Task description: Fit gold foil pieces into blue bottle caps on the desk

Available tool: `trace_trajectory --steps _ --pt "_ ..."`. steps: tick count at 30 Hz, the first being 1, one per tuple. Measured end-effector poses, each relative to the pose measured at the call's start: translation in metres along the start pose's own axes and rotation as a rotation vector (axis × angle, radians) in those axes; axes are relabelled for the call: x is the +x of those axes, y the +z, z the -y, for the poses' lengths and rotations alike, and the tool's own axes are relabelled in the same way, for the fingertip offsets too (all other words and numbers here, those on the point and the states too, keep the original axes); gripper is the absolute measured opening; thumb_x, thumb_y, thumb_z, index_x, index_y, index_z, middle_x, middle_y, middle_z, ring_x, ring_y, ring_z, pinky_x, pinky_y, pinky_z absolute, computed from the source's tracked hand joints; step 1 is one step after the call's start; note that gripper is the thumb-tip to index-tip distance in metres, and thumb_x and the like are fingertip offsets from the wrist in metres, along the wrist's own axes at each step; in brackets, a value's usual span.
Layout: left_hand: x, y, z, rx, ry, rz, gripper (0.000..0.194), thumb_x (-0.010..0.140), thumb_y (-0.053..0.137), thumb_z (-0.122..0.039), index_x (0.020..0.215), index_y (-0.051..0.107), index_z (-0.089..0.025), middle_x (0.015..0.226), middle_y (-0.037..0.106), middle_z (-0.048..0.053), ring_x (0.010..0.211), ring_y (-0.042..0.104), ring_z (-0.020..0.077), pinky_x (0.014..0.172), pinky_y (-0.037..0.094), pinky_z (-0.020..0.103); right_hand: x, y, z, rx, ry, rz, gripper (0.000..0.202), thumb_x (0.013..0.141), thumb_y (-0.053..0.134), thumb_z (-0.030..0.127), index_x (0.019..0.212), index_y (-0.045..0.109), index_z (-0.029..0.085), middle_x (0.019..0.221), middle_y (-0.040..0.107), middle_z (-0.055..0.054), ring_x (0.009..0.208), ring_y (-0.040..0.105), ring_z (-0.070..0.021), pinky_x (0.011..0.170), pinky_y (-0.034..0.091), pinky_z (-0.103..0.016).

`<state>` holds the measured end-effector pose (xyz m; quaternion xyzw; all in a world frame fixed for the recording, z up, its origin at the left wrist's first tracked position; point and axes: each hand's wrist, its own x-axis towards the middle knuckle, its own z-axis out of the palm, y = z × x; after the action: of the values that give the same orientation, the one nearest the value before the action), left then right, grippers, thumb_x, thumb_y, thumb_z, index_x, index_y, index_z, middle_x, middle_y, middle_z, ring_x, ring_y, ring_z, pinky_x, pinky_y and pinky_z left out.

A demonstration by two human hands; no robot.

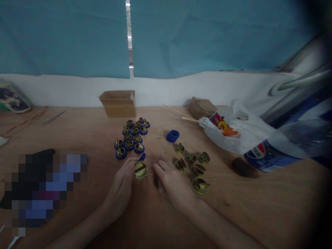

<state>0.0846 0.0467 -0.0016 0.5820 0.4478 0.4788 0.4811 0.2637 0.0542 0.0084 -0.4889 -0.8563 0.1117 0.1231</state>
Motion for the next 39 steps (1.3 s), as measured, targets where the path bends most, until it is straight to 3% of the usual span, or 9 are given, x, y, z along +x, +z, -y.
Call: trace_trajectory --steps 8,16,24,39 --pt "0.000 -0.001 0.000 -0.007 0.001 -0.003 0.036 0.100 0.032 -0.040 0.105 0.059 -0.017 0.098 0.064 0.006 0.093 0.059 0.0198 0.088 0.044 0.029 0.002 0.013 0.000 0.172 0.050 -0.134 0.013 0.091 0.044 0.007 0.085 0.049 0.018 0.084 0.059 -0.007 0.076 0.055 -0.0200 0.069 0.045 -0.031" --pt "-0.003 0.000 -0.004 0.021 -0.018 0.004 0.037 0.099 0.030 -0.041 0.107 0.057 -0.017 0.098 0.064 0.006 0.094 0.059 0.0208 0.089 0.044 0.032 0.004 0.011 -0.001 0.245 0.069 -0.199 0.019 0.087 0.045 0.004 0.077 0.046 0.020 0.087 0.055 -0.006 0.079 0.054 -0.0192 0.071 0.044 -0.030" --pt "-0.004 -0.001 -0.002 0.014 -0.032 0.013 0.038 0.099 0.030 -0.043 0.110 0.056 -0.017 0.105 0.065 0.008 0.099 0.060 0.0226 0.089 0.044 0.033 0.007 0.013 -0.005 0.329 -0.008 -0.214 0.023 0.085 0.044 -0.001 0.075 0.048 0.020 0.085 0.055 -0.005 0.079 0.053 -0.0178 0.068 0.044 -0.028" --pt "-0.002 0.000 -0.008 0.038 0.050 0.020 0.038 0.100 0.030 -0.040 0.107 0.060 -0.018 0.103 0.065 0.007 0.097 0.059 0.0216 0.090 0.044 0.031 0.004 0.008 -0.012 0.101 -0.008 -0.231 0.017 0.093 0.048 0.010 0.080 0.053 0.019 0.079 0.063 -0.004 0.076 0.059 -0.0196 0.070 0.043 -0.030"
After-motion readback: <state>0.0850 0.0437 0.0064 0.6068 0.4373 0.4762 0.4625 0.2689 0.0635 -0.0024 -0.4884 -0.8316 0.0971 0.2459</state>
